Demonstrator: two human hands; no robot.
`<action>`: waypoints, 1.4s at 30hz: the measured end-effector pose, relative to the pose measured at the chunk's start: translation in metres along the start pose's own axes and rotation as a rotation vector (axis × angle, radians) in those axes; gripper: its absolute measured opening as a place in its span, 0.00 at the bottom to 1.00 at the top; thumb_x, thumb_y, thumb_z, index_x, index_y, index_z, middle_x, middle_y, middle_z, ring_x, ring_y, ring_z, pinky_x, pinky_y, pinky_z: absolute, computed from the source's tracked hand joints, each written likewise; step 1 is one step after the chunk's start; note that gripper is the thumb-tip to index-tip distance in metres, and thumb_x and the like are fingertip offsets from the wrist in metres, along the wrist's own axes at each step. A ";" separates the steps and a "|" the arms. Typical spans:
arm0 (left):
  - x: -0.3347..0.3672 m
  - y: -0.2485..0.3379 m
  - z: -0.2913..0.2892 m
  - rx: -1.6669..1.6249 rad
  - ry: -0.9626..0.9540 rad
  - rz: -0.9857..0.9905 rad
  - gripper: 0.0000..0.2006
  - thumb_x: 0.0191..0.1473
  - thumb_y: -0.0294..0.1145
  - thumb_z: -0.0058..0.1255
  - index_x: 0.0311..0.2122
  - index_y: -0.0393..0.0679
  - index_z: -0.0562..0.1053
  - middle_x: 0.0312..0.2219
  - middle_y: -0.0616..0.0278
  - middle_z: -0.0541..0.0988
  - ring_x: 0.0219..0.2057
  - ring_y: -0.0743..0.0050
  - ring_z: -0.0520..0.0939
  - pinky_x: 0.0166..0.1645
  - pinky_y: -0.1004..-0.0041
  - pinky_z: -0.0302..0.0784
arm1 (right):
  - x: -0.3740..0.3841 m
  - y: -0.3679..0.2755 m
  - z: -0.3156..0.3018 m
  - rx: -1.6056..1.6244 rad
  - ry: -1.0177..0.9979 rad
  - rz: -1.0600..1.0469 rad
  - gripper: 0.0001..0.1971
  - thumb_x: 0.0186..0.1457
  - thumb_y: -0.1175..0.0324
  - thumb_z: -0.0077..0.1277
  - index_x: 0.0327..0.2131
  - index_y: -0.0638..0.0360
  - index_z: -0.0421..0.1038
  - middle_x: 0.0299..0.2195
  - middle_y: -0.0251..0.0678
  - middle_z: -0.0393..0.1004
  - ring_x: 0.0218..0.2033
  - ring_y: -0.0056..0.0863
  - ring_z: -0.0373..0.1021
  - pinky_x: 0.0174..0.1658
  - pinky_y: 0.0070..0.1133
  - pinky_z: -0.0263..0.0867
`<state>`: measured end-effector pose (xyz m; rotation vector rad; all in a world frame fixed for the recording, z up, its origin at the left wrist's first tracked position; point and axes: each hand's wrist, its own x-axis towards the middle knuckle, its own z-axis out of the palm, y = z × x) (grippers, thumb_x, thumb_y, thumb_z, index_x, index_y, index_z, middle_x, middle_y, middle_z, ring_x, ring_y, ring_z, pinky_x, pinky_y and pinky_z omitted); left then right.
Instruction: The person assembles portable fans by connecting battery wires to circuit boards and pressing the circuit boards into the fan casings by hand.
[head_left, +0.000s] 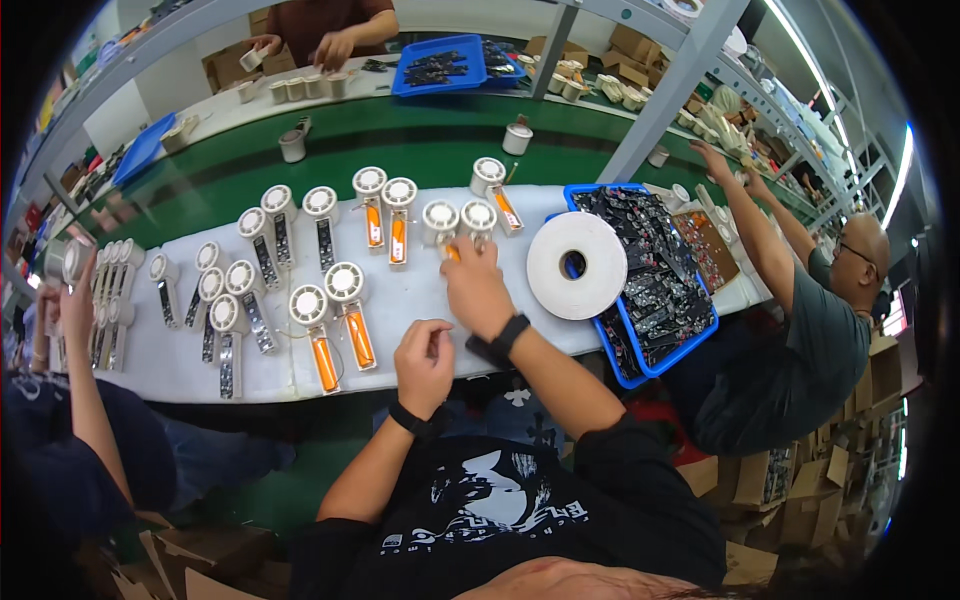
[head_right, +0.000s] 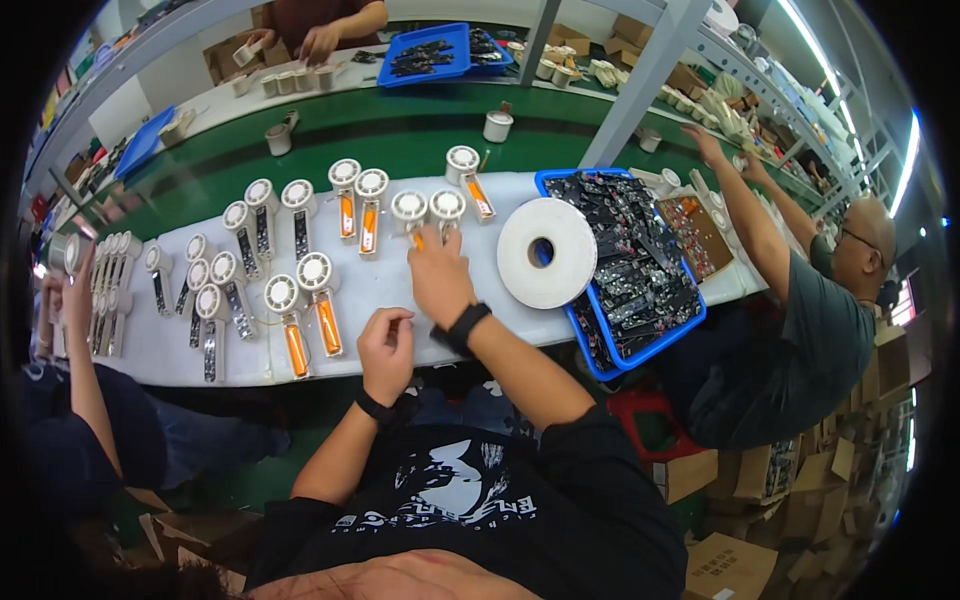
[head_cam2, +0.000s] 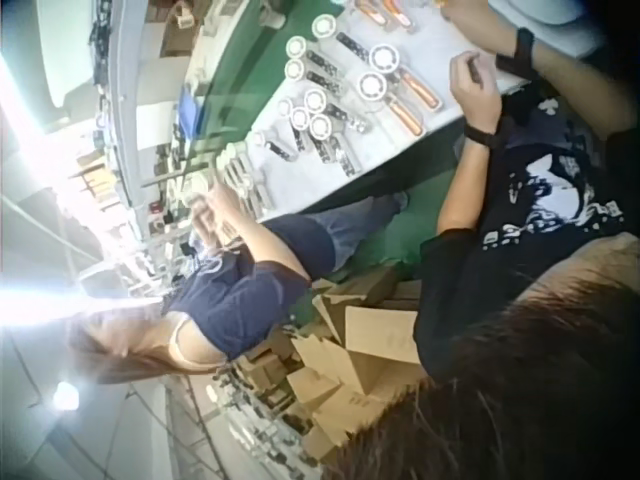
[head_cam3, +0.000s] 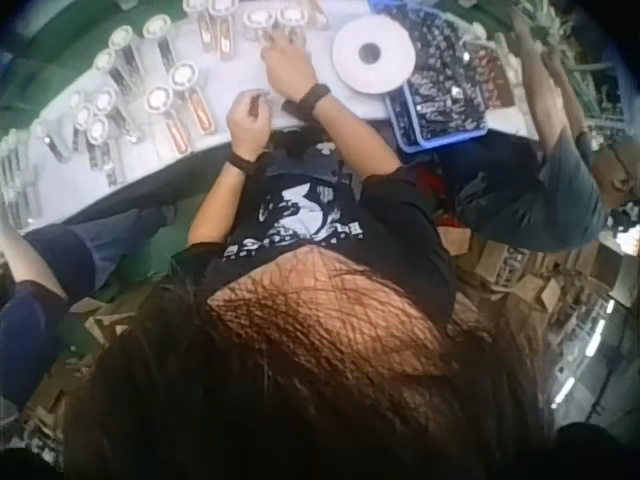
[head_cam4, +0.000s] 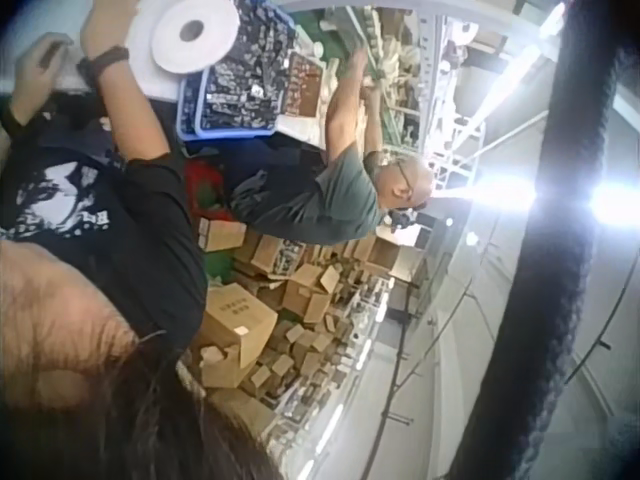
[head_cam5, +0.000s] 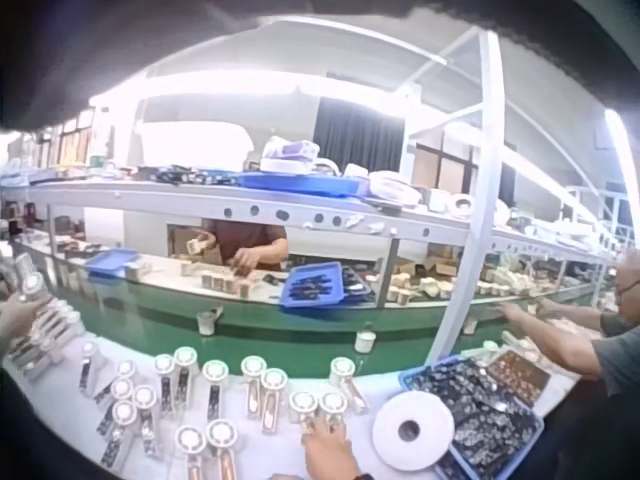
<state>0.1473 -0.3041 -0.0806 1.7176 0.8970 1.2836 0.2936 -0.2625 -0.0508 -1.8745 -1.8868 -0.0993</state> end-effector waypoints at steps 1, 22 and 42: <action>0.000 0.000 -0.001 -0.016 0.031 0.007 0.06 0.54 0.19 0.53 0.38 0.36 0.75 0.29 0.58 0.76 0.26 0.71 0.77 0.32 0.73 0.74 | -0.020 -0.007 -0.013 0.013 -0.002 -0.016 0.09 0.49 0.78 0.51 0.35 0.62 0.77 0.54 0.44 0.67 0.51 0.57 0.61 0.51 0.42 0.69; 0.017 0.010 -0.002 0.261 -0.277 0.020 0.25 0.46 0.32 0.68 0.49 0.40 0.73 0.39 0.52 0.72 0.38 0.49 0.76 0.42 0.62 0.75 | -0.092 0.233 -0.240 -0.544 -0.103 0.382 0.14 0.52 0.71 0.58 0.43 0.63 0.78 0.39 0.48 0.79 0.43 0.48 0.75 0.47 0.37 0.71; 0.010 0.037 -0.045 -0.785 0.001 -0.799 0.22 0.71 0.44 0.37 0.58 0.35 0.67 0.33 0.60 0.75 0.30 0.74 0.75 0.35 0.76 0.73 | -0.038 -0.015 -0.079 0.305 -0.104 -0.526 0.17 0.41 0.72 0.60 0.40 0.58 0.80 0.31 0.32 0.72 0.32 0.31 0.70 0.35 0.26 0.66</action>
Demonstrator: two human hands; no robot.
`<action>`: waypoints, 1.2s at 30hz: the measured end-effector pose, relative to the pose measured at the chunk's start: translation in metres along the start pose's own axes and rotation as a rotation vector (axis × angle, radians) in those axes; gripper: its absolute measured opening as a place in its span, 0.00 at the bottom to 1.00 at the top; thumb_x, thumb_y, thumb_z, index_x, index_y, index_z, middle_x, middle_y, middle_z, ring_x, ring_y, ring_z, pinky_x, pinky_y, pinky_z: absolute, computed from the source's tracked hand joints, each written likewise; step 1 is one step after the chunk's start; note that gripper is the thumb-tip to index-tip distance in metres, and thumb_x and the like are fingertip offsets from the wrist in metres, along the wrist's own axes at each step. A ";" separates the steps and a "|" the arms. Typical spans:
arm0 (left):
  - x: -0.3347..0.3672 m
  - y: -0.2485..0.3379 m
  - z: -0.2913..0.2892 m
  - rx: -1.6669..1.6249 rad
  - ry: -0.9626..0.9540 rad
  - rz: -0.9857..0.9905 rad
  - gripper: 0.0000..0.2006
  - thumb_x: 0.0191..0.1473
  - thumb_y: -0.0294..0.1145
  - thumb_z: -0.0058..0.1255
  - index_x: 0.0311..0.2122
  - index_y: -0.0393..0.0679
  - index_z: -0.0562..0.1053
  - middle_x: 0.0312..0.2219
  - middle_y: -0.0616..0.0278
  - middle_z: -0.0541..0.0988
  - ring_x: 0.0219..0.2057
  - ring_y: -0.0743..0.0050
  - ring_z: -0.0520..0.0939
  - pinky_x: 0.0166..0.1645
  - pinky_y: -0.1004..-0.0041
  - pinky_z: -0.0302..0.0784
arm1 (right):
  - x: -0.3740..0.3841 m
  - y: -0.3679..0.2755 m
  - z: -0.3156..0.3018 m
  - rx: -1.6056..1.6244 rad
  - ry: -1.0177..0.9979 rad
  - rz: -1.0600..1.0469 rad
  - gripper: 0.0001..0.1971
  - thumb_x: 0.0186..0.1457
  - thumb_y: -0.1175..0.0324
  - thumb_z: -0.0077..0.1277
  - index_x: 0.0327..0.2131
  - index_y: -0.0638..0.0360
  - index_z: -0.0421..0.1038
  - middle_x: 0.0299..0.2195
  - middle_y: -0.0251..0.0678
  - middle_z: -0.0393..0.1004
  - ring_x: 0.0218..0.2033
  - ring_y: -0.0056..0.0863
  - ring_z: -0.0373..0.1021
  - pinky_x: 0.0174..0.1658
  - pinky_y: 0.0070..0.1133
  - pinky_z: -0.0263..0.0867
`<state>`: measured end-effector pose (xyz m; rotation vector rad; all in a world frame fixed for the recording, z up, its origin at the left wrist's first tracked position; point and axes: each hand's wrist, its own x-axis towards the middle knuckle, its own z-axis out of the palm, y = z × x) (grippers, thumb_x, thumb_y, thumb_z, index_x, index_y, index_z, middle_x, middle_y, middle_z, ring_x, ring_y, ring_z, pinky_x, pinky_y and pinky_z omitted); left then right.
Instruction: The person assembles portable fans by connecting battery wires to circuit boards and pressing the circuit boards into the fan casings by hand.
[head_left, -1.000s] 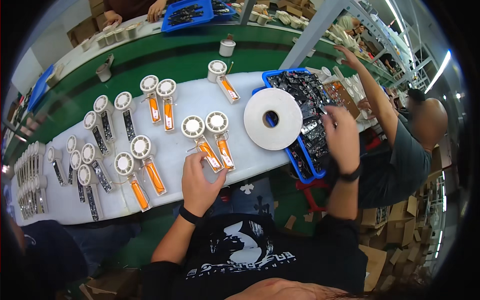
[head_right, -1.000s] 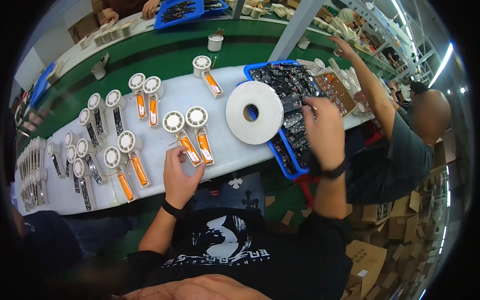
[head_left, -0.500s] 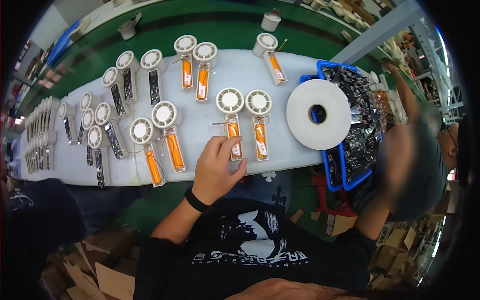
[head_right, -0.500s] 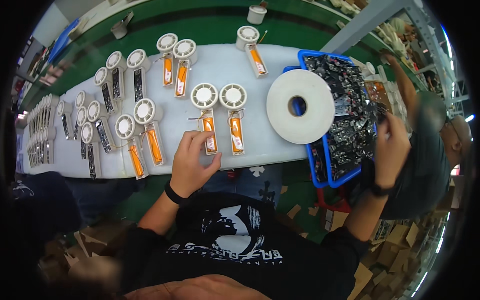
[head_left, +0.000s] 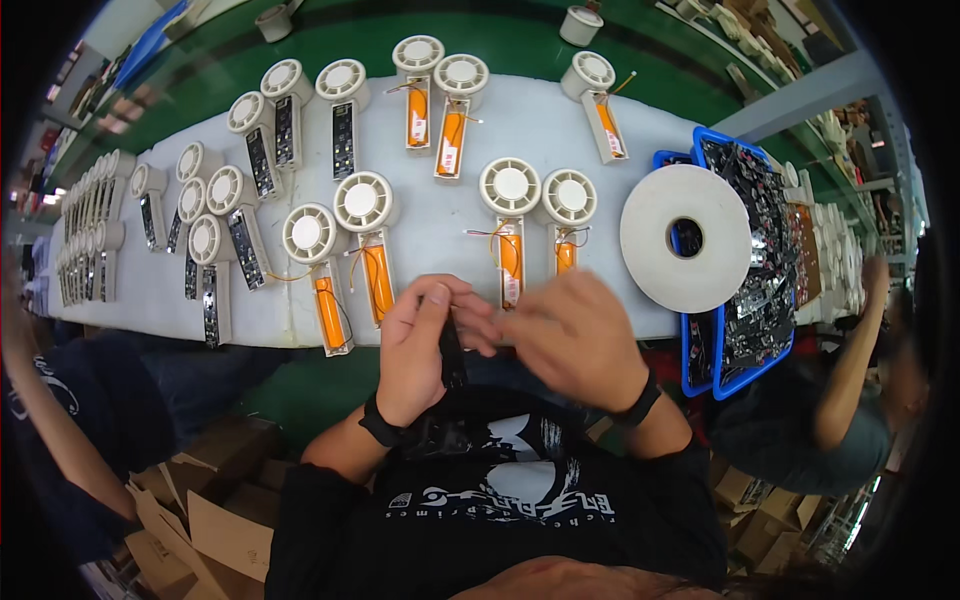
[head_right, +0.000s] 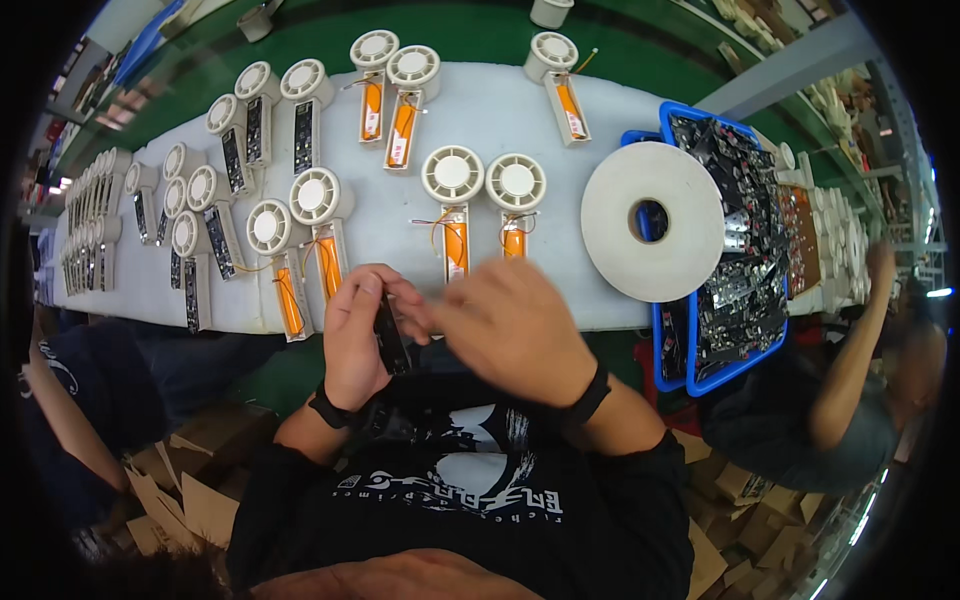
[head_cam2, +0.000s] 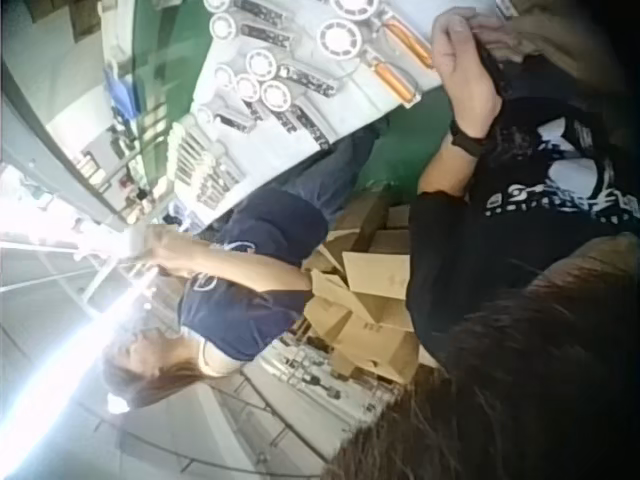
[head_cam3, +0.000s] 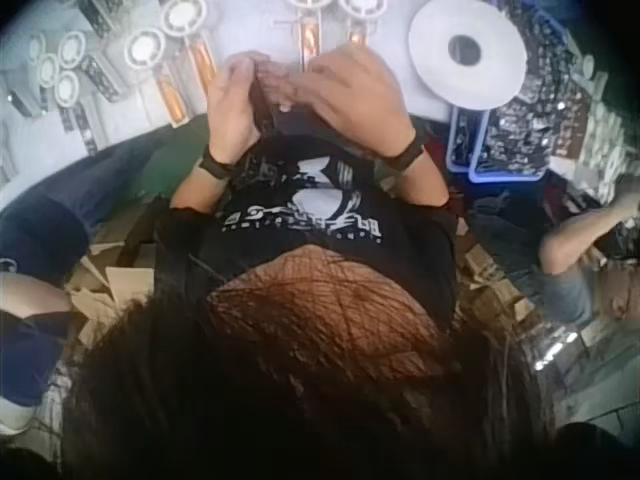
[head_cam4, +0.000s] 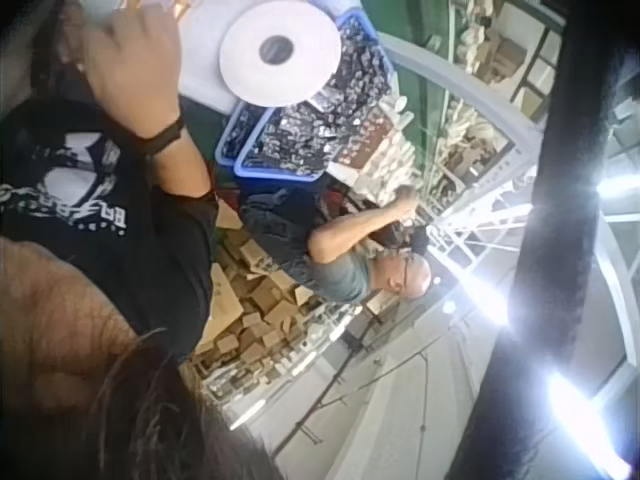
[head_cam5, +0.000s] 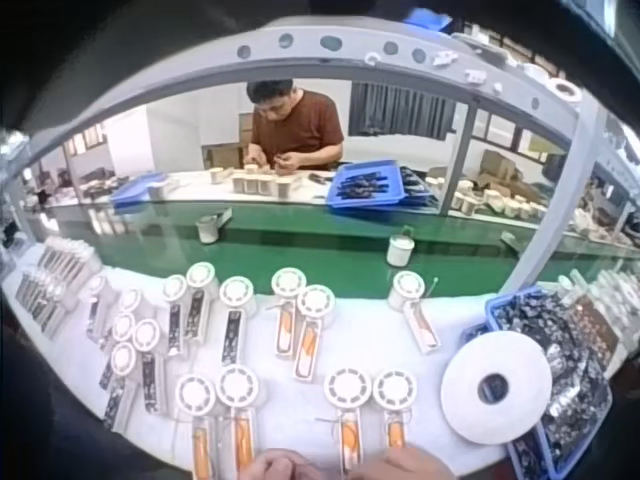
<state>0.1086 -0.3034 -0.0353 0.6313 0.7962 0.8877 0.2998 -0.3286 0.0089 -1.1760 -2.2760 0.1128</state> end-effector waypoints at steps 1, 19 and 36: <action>0.000 -0.003 -0.006 -0.008 0.012 0.005 0.22 0.71 0.44 0.37 0.58 0.35 0.67 0.33 0.60 0.75 0.30 0.74 0.75 0.35 0.76 0.73 | 0.007 0.007 0.001 -0.036 -0.091 0.117 0.17 0.41 0.72 0.62 0.40 0.56 0.80 0.29 0.32 0.70 0.31 0.32 0.68 0.34 0.28 0.65; 0.027 -0.020 -0.005 0.244 -0.056 0.235 0.21 0.67 0.29 0.34 0.63 0.35 0.65 0.39 0.59 0.77 0.32 0.78 0.73 0.39 0.77 0.70 | 0.038 0.039 0.024 -0.012 -0.006 0.307 0.08 0.48 0.76 0.62 0.34 0.58 0.76 0.31 0.34 0.72 0.33 0.35 0.69 0.37 0.30 0.65; 0.051 -0.022 -0.008 -0.045 -0.142 0.159 0.19 0.68 0.26 0.37 0.61 0.33 0.69 0.41 0.58 0.81 0.36 0.77 0.78 0.44 0.75 0.76 | 0.026 0.043 0.024 0.133 0.153 0.297 0.09 0.46 0.79 0.63 0.33 0.60 0.77 0.29 0.35 0.77 0.30 0.34 0.71 0.34 0.25 0.67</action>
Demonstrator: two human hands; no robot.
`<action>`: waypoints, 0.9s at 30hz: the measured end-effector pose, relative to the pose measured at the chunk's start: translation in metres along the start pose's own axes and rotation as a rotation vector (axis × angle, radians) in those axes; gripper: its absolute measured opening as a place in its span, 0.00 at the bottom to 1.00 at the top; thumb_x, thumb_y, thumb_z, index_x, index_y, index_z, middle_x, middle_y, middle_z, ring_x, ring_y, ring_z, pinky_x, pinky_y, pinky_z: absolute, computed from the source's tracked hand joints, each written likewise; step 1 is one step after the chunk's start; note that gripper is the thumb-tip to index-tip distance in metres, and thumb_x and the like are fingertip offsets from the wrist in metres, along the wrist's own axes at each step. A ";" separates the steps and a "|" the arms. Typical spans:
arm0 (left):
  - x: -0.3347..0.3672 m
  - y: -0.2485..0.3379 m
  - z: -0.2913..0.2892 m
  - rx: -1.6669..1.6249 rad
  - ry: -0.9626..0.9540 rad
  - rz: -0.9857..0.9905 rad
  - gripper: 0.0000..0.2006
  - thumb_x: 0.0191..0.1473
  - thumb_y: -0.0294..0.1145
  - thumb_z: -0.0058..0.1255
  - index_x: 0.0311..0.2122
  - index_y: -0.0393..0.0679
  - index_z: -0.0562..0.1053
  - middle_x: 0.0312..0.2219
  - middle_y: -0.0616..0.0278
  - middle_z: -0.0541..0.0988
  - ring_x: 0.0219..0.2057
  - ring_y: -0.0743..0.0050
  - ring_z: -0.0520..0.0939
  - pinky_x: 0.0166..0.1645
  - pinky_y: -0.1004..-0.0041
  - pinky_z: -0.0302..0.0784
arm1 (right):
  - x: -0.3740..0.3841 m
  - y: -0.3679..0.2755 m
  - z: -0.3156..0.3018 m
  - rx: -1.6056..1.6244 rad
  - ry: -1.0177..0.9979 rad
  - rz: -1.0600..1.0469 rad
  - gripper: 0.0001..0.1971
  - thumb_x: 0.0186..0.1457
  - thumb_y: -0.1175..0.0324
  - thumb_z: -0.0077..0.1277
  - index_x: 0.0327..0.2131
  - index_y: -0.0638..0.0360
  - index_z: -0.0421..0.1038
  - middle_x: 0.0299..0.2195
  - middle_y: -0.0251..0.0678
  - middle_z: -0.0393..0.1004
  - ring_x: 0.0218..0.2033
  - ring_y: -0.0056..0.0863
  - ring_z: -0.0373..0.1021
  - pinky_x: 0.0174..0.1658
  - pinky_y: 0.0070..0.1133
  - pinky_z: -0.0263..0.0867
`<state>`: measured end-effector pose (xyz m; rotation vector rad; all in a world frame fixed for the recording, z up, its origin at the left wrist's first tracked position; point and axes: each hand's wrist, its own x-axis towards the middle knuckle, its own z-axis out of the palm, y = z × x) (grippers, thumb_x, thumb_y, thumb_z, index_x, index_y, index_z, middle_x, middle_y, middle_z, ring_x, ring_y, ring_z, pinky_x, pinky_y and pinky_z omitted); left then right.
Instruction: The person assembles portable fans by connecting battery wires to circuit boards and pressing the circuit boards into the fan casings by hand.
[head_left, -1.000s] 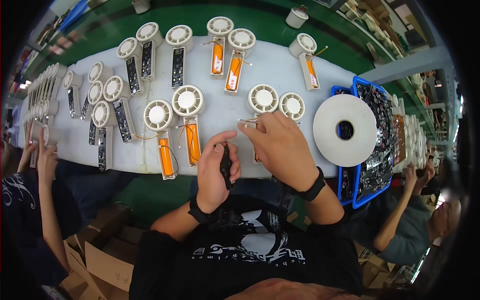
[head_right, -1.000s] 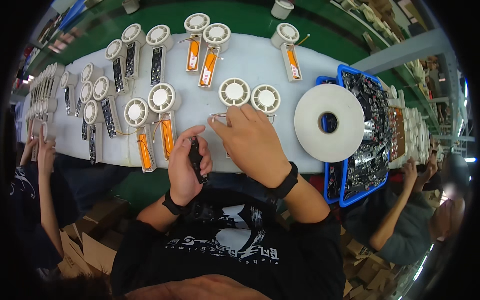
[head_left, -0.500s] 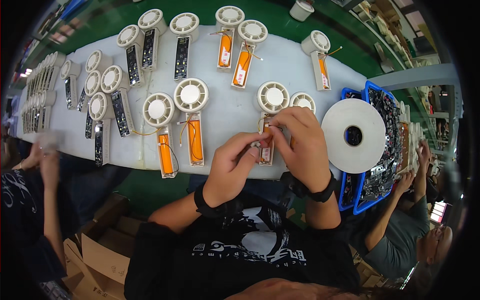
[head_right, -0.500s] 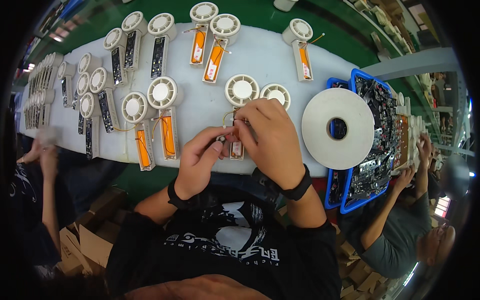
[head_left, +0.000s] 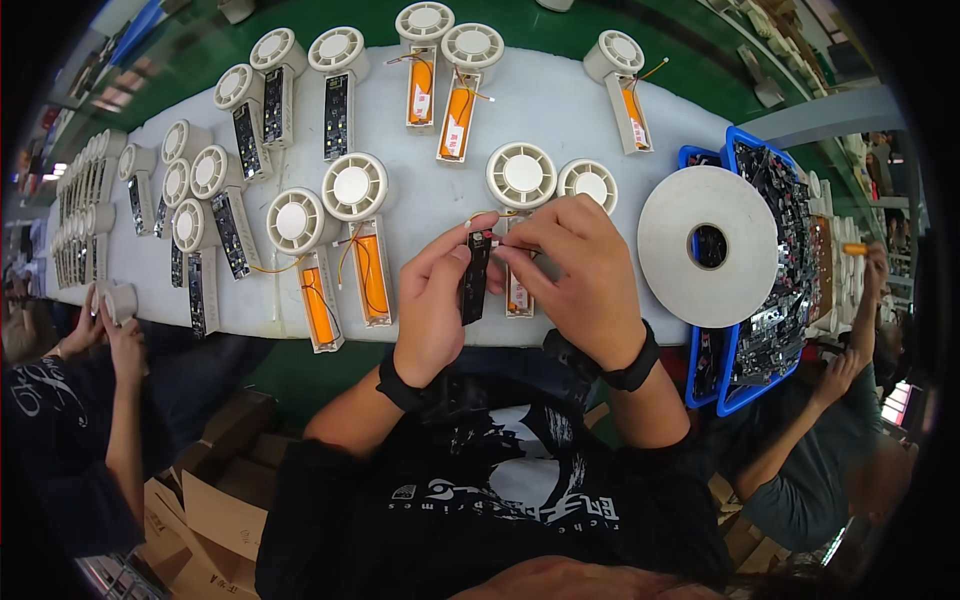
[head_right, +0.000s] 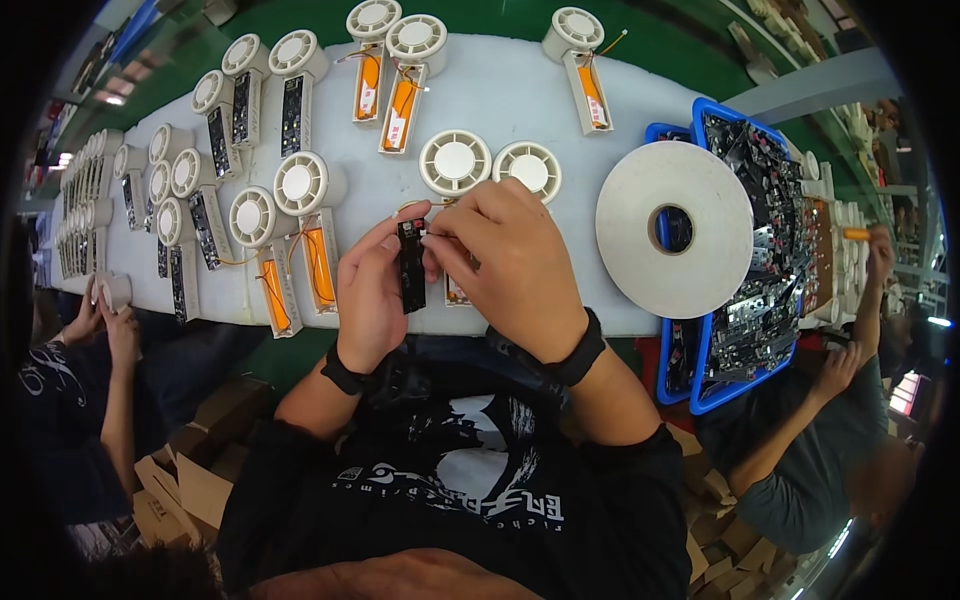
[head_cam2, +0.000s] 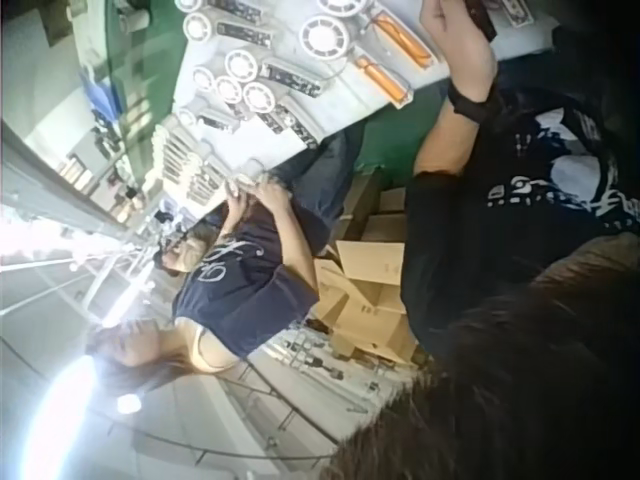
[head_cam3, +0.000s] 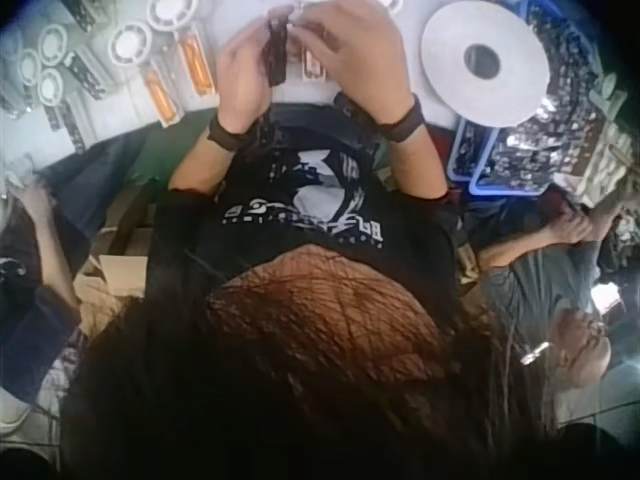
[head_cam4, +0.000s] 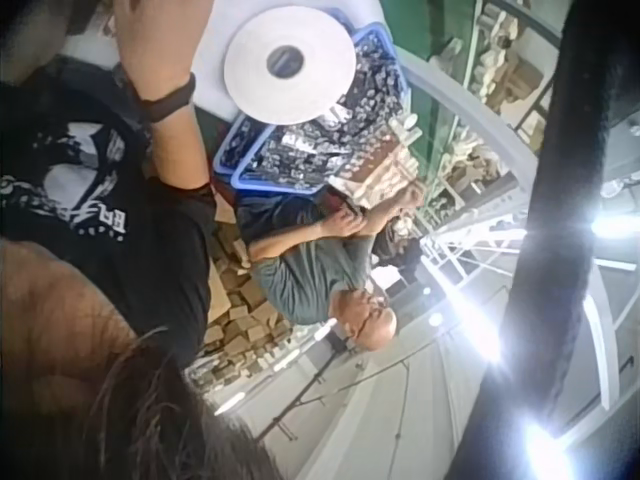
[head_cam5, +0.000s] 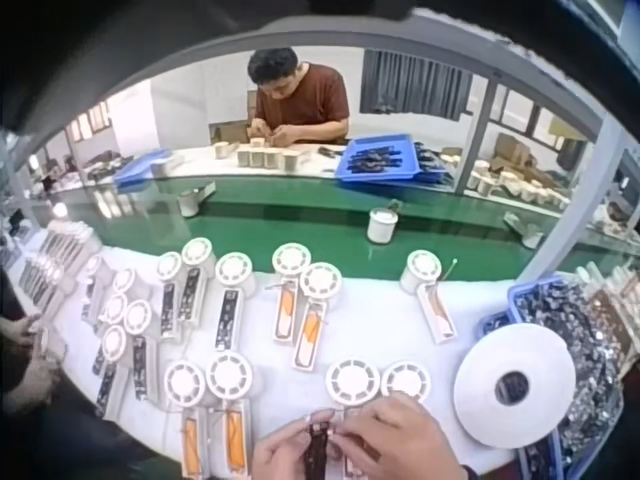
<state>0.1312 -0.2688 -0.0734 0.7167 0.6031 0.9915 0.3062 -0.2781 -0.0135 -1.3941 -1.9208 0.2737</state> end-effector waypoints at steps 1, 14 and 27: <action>-0.001 -0.001 0.000 0.002 0.001 -0.002 0.19 0.68 0.26 0.37 0.61 0.33 0.69 0.41 0.58 0.81 0.36 0.77 0.78 0.44 0.75 0.76 | 0.001 -0.001 0.000 0.003 -0.002 -0.011 0.09 0.46 0.78 0.64 0.33 0.60 0.77 0.30 0.35 0.77 0.30 0.34 0.72 0.34 0.25 0.68; -0.002 -0.007 -0.001 -0.022 0.055 0.027 0.18 0.67 0.23 0.44 0.60 0.32 0.69 0.48 0.54 0.79 0.46 0.71 0.82 0.55 0.69 0.78 | -0.001 0.000 0.009 -0.076 0.012 -0.071 0.12 0.46 0.77 0.63 0.37 0.59 0.79 0.33 0.34 0.78 0.34 0.35 0.72 0.37 0.27 0.68; -0.005 -0.009 -0.006 0.029 0.010 0.027 0.18 0.65 0.22 0.49 0.59 0.31 0.70 0.50 0.54 0.79 0.44 0.72 0.80 0.51 0.69 0.76 | 0.008 -0.006 -0.007 -0.264 -0.151 -0.122 0.08 0.45 0.77 0.62 0.32 0.60 0.76 0.29 0.32 0.75 0.34 0.34 0.71 0.39 0.28 0.67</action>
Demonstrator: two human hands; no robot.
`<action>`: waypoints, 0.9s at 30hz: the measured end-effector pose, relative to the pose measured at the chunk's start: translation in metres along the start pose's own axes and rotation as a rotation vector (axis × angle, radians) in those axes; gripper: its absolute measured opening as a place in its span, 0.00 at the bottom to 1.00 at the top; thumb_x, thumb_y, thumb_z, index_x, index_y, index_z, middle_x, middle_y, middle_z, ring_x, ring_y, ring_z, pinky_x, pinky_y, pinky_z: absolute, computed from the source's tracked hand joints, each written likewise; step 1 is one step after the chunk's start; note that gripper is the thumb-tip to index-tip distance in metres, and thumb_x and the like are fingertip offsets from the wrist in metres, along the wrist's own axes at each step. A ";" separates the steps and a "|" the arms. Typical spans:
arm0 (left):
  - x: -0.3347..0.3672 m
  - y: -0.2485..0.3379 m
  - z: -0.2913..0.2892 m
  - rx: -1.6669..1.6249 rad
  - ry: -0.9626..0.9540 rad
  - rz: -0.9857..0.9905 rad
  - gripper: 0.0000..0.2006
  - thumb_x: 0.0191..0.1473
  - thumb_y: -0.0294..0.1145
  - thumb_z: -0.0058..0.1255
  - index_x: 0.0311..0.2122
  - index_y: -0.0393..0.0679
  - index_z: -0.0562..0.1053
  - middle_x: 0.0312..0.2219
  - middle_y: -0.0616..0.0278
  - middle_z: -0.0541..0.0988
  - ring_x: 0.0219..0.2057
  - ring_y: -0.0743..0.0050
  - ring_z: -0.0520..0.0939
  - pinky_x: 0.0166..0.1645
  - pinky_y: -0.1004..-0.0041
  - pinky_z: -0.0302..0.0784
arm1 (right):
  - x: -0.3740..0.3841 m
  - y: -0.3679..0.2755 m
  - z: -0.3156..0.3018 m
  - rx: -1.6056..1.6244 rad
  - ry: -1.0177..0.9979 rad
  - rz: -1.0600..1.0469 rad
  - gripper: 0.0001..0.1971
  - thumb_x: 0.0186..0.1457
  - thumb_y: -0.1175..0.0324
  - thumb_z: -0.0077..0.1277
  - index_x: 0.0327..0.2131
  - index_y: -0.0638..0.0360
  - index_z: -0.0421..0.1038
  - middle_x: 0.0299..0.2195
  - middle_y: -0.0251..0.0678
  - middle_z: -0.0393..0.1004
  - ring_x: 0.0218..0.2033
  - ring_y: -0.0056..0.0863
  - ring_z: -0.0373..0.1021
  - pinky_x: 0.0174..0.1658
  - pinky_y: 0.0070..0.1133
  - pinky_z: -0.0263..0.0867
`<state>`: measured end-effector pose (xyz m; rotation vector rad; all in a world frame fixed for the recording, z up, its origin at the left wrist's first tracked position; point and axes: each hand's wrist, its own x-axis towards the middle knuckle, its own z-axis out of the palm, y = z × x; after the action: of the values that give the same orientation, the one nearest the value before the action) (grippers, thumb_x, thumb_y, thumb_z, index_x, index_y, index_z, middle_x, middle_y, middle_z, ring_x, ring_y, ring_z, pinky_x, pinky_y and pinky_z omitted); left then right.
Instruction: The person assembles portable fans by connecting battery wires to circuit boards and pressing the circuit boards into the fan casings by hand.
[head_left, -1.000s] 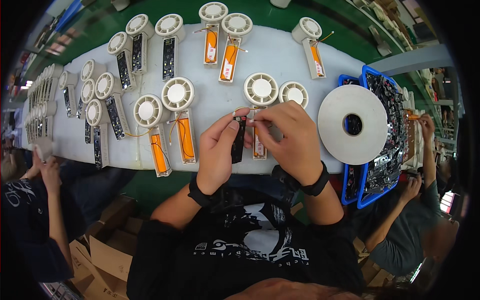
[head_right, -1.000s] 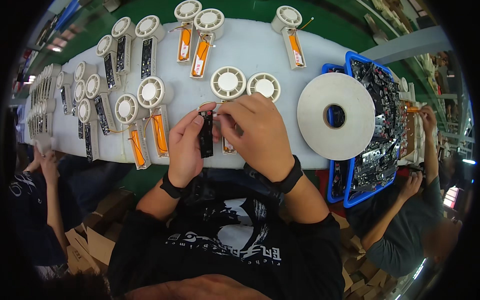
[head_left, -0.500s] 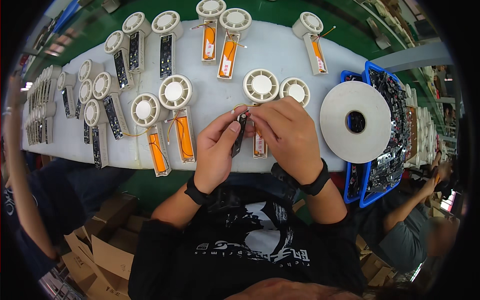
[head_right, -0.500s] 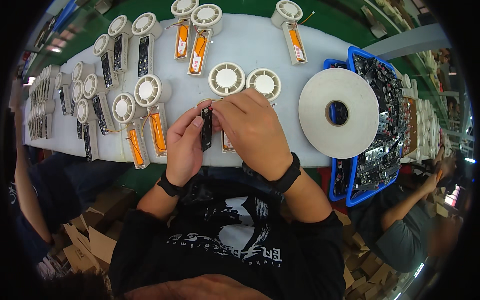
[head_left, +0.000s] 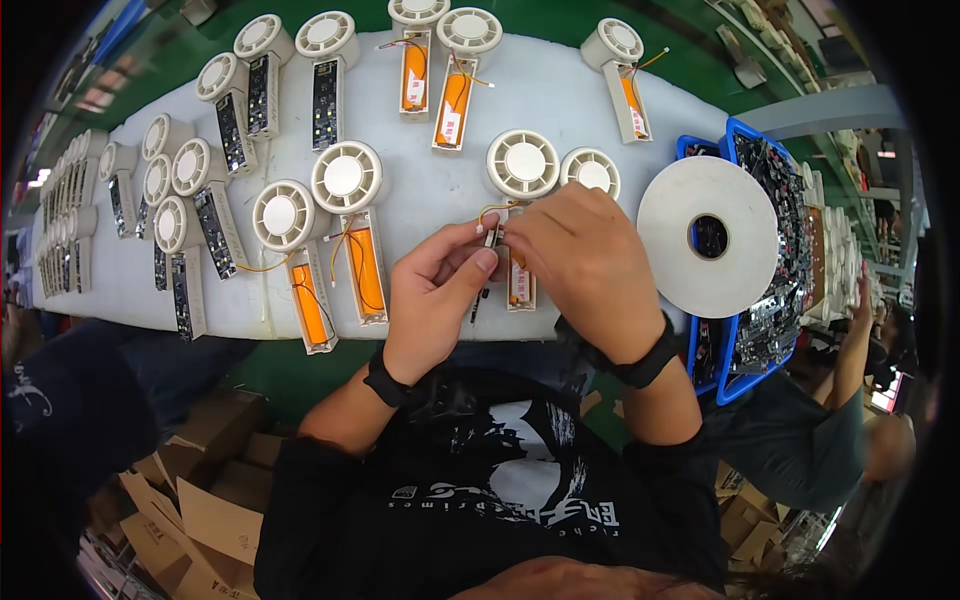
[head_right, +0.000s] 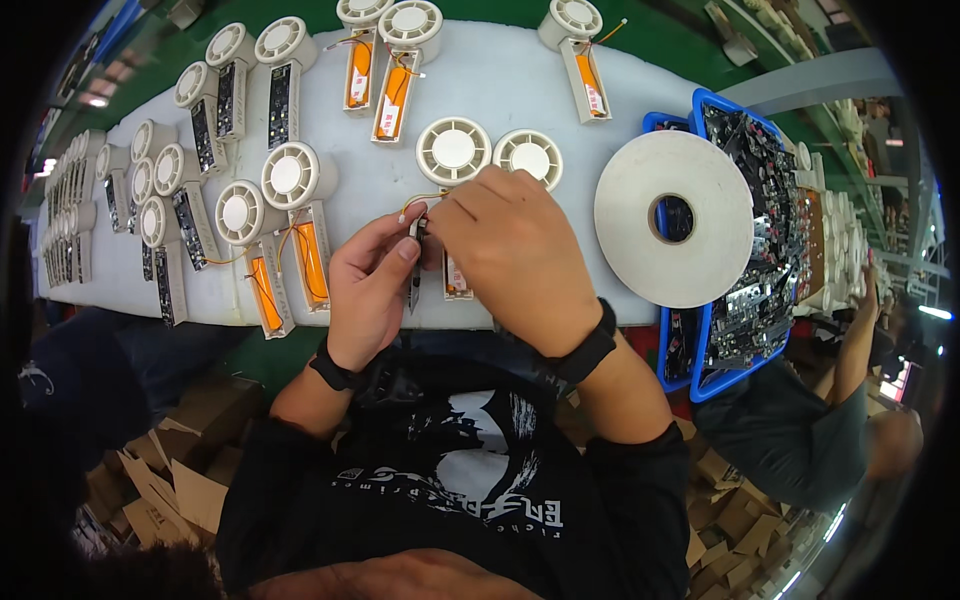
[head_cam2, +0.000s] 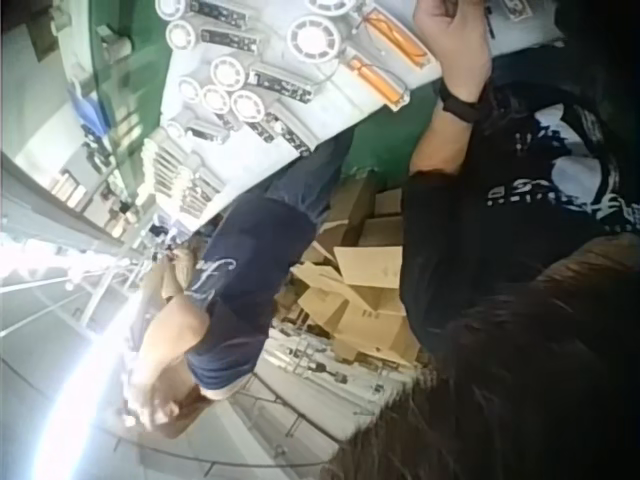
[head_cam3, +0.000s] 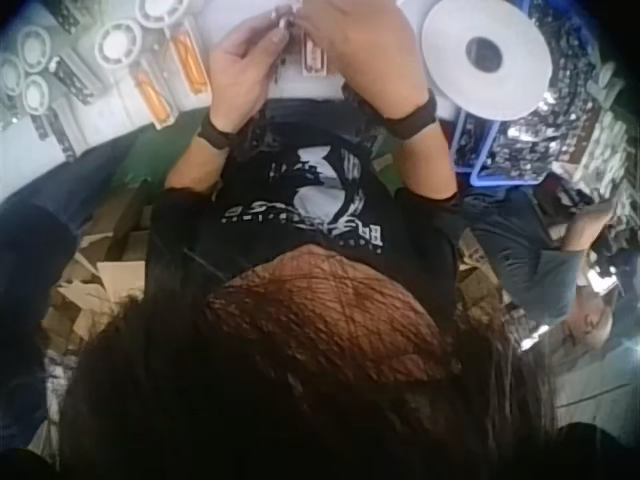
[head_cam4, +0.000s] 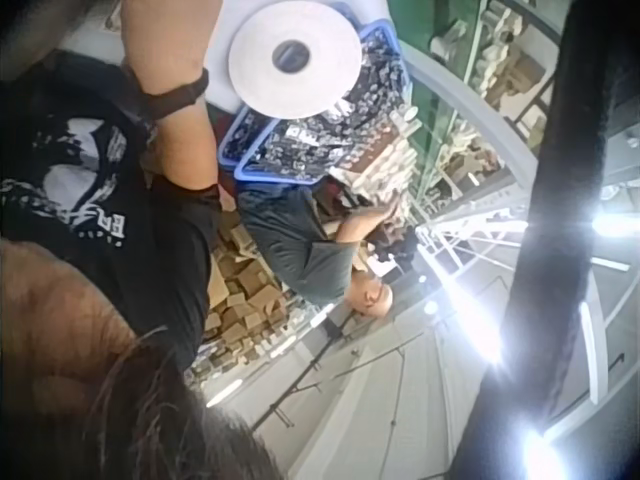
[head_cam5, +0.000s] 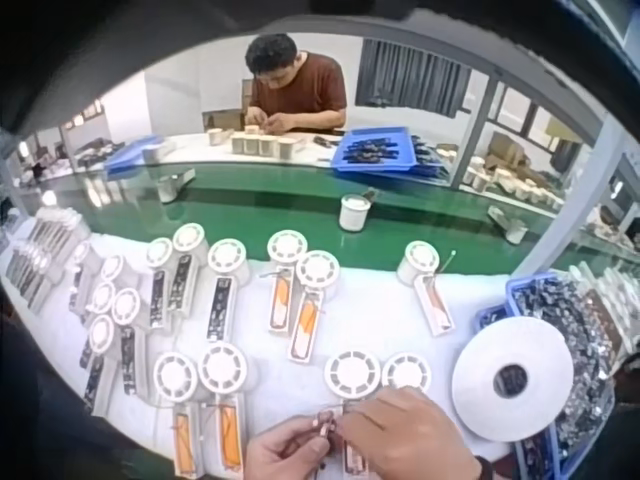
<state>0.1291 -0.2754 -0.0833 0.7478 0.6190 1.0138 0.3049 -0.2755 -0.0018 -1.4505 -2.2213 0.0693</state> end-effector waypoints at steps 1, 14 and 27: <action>0.000 0.001 0.000 0.011 0.011 -0.010 0.18 0.65 0.23 0.49 0.58 0.31 0.71 0.48 0.54 0.79 0.42 0.72 0.78 0.50 0.70 0.74 | 0.003 0.002 -0.002 0.035 -0.016 -0.017 0.08 0.45 0.77 0.62 0.32 0.60 0.76 0.29 0.33 0.75 0.34 0.34 0.71 0.39 0.28 0.67; 0.001 0.001 -0.007 -0.019 -0.024 -0.047 0.18 0.64 0.23 0.51 0.58 0.32 0.72 0.47 0.55 0.80 0.40 0.74 0.78 0.47 0.70 0.75 | 0.018 0.009 -0.007 0.144 -0.106 -0.083 0.10 0.44 0.76 0.60 0.35 0.60 0.79 0.28 0.33 0.78 0.31 0.35 0.73 0.36 0.28 0.69; 0.002 0.000 -0.008 -0.010 -0.085 -0.069 0.13 0.63 0.23 0.54 0.51 0.34 0.74 0.38 0.58 0.82 0.38 0.76 0.82 0.43 0.74 0.78 | 0.033 0.020 -0.020 0.014 -0.258 -0.285 0.13 0.40 0.74 0.58 0.34 0.59 0.79 0.28 0.31 0.78 0.31 0.31 0.73 0.38 0.26 0.68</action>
<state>0.1235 -0.2708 -0.0883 0.7519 0.5615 0.9166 0.3195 -0.2426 0.0220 -1.1577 -2.6091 0.1859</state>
